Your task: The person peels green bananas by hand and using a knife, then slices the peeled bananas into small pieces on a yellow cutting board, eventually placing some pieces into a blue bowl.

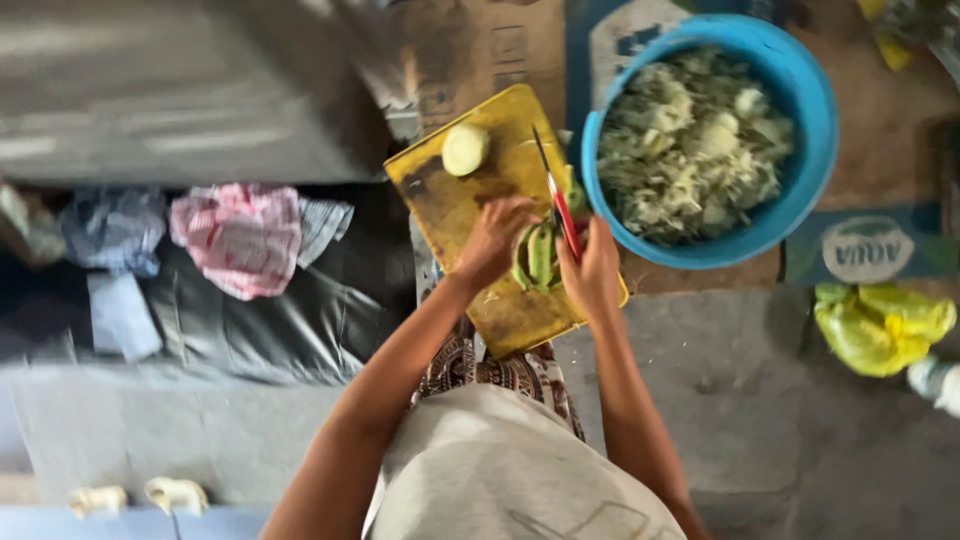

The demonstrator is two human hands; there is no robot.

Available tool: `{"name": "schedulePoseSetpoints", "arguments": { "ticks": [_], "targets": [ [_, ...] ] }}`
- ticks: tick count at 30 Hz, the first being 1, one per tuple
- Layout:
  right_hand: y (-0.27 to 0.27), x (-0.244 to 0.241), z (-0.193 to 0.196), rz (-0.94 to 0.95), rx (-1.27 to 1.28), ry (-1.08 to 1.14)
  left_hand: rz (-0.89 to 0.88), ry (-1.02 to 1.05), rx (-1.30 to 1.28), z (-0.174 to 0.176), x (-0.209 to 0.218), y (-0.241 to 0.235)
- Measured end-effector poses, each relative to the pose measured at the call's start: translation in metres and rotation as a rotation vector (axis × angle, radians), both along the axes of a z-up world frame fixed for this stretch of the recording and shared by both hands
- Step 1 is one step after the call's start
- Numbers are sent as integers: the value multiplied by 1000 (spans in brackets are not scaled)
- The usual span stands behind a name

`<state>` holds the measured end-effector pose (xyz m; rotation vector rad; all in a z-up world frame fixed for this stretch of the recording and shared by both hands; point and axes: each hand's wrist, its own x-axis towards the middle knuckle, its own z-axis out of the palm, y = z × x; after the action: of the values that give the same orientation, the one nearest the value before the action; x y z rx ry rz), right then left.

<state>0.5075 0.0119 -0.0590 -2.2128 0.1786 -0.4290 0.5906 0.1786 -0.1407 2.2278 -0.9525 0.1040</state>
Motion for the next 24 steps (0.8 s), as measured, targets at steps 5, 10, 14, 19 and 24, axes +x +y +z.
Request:
{"name": "schedulePoseSetpoints", "arguments": {
  "ticks": [5, 10, 14, 19, 24],
  "targets": [
    [-2, -68, 19, -232, 25, 39, 416, -82, 112, 7, 75, 29],
    [32, -80, 30, -516, 116, 0, 169, 24, 101, 9, 149, 30],
    [72, -71, 23, -730, 494, 11, 74, -211, 31, 9, 195, -4],
    [93, -87, -14, -787, 718, -105, 96, 36, -82, 17, 234, -39],
    [66, -109, -63, -753, 865, -426, 120, -146, -81, -7, 289, -61]
  ]
}}
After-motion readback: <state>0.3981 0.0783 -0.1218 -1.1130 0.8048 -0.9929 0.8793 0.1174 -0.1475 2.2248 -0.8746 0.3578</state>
